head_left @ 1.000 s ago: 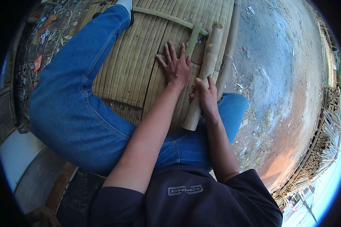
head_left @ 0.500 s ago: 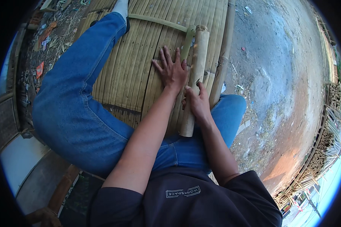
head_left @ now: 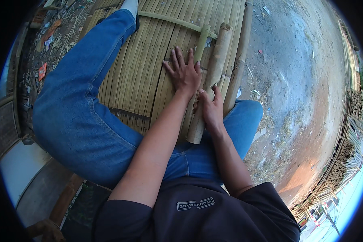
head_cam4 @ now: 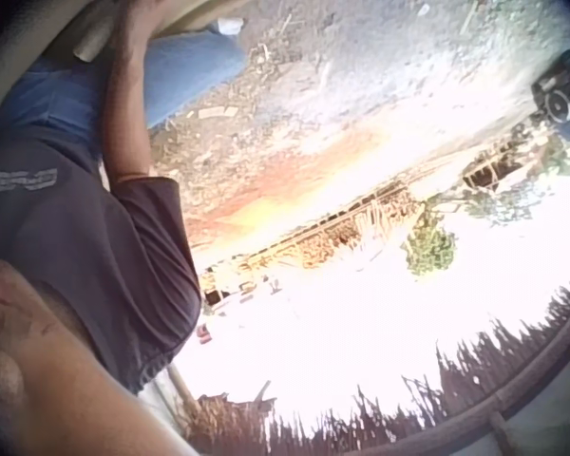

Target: The person assembles a bamboo frame by inserting thin strips into pre-cut slots and securing them using a large bamboo tube as a mallet. They handle bamboo strips and a bamboo tube to join the components.

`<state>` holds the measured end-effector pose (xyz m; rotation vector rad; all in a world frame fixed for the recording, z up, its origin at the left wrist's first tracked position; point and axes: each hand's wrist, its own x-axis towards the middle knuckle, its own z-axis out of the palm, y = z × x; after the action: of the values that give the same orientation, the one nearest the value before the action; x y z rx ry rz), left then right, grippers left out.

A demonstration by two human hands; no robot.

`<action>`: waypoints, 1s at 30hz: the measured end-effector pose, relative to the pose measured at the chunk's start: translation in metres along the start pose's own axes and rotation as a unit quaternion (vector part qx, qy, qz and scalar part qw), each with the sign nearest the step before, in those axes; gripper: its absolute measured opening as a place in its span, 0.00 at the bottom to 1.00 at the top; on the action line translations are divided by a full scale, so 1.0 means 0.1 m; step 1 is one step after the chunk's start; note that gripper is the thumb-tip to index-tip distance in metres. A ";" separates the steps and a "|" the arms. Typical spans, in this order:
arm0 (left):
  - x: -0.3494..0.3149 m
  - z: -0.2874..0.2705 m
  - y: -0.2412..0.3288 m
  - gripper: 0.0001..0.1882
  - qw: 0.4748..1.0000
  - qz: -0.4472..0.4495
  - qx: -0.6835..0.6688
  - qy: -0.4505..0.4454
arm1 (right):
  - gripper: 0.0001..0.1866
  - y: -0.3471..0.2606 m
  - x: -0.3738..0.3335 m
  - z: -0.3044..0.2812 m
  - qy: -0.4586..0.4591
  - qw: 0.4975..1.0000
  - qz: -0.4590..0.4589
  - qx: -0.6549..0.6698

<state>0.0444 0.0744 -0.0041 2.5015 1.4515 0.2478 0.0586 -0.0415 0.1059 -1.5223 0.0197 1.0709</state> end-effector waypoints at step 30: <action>0.02 -0.08 0.03 0.32 1.000 -0.013 -0.016 -0.012 | 0.30 -1.34 0.27 -0.68 0.103 0.813 -0.411 -0.399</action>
<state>0.0462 0.0754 0.0044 2.4507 1.4570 0.2330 0.1903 -0.0424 0.1839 -2.0684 -0.9693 0.1649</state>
